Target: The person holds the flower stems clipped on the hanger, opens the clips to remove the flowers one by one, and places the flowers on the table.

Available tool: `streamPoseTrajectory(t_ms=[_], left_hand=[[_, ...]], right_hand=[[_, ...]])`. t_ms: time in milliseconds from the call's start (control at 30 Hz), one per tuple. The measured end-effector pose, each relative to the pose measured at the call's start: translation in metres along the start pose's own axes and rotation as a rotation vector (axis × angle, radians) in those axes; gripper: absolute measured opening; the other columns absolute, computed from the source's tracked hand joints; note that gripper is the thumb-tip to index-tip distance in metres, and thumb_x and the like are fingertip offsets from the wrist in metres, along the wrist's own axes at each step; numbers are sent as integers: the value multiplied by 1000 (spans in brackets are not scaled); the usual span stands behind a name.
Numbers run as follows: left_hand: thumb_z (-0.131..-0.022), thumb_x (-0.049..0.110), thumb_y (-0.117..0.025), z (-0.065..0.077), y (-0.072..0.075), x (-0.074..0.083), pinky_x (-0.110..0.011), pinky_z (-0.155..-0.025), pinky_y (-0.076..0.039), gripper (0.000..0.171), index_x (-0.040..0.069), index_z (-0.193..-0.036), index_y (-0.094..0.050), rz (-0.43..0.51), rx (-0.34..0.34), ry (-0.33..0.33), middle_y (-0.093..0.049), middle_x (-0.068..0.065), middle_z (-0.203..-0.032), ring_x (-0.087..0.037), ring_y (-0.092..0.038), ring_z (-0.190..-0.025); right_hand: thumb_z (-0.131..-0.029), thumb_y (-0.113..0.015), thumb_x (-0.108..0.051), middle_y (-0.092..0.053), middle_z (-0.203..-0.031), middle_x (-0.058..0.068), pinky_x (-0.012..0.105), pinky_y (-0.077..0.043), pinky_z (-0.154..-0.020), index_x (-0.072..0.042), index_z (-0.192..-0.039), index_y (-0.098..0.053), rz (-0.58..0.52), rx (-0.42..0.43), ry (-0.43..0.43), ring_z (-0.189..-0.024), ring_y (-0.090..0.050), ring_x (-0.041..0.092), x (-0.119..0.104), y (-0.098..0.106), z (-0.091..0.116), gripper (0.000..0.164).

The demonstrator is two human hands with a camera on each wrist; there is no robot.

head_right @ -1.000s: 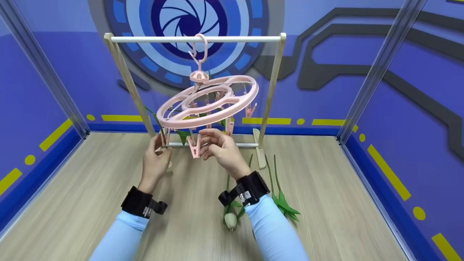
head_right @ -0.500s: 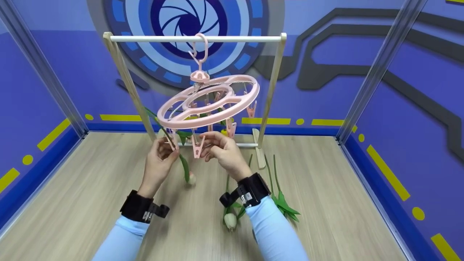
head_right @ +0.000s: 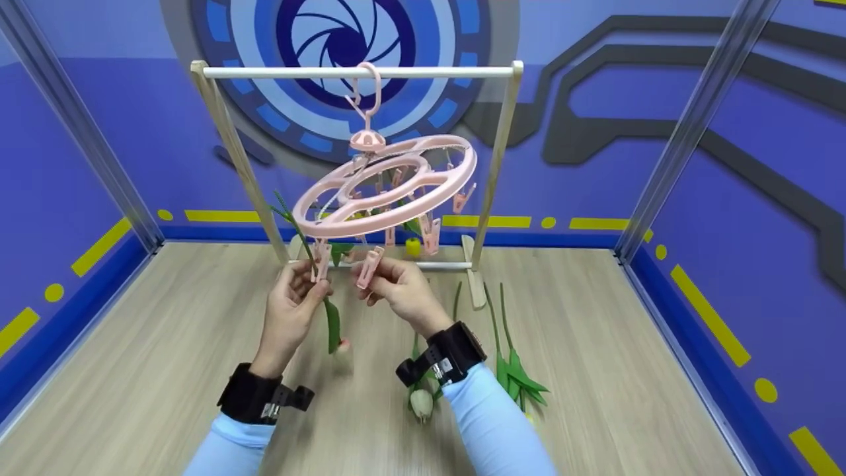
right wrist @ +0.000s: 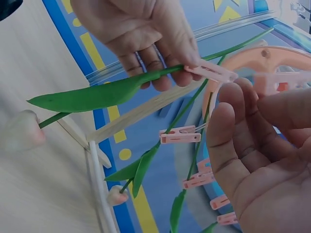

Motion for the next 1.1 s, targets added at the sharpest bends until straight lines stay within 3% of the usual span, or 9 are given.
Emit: streamPoseTrajectory(t_ms=[100,233,433,667,833,1100], left_hand=[[-101,6,-65,5,-5,3,-25,-77,-53,35,-5,-132,-55,29,-29,5,-65,-17,-104,-23,-65,-91],[-103,8,-63,11,-10,5,-27,-78,-55,33,-5,-132,-56,50,-54,0,-66,-17,-105,-26,-66,-92],[-103,8,-62,17,-15,4,-26,-77,-55,29,-7,-128,-58,64,-64,9,-66,-20,-105,-24,-68,-89],[-103,9,-62,22,-19,2,-28,-76,-57,27,-7,-126,-61,94,-74,-4,-65,-27,-104,-30,-69,-87],[-103,9,-63,25,-22,1,-27,-74,-56,28,-6,-127,-62,88,-88,-4,-66,-25,-102,-39,-68,-87],[-94,0,-71,24,-23,-2,-26,-79,-55,34,-6,-127,-63,27,-155,5,-69,-17,-105,-22,-66,-91]], right_hand=[[-103,-59,-2,-71,-110,9,27,-55,-76,17,-127,-60,41,11,7,-88,-68,15,-1,-3,-1,30],[-103,-61,-6,-71,-116,13,27,-55,-75,13,-130,-61,98,40,18,-87,-68,16,-5,-5,-4,32],[-105,-59,-9,-66,-128,26,25,-55,-73,8,-140,-57,170,56,24,-89,-70,15,-9,-9,-8,38],[-106,-58,-9,-60,-136,25,25,-53,-74,7,-144,-54,188,35,27,-97,-66,29,-11,-19,-16,42],[-106,-58,-11,-62,-130,26,27,-51,-75,6,-142,-55,218,10,14,-90,-60,18,-10,-20,-19,40],[-104,-60,-9,-66,-120,16,29,-52,-77,4,-135,-60,243,11,6,-91,-61,21,-9,-15,-16,34]])
Point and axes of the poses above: each hand's wrist, its own z-axis away from the middle knuckle, its own y-axis out of the back of the hand, x = y × z, the point moved 7 cm from there along -z, towards the middle knuckle
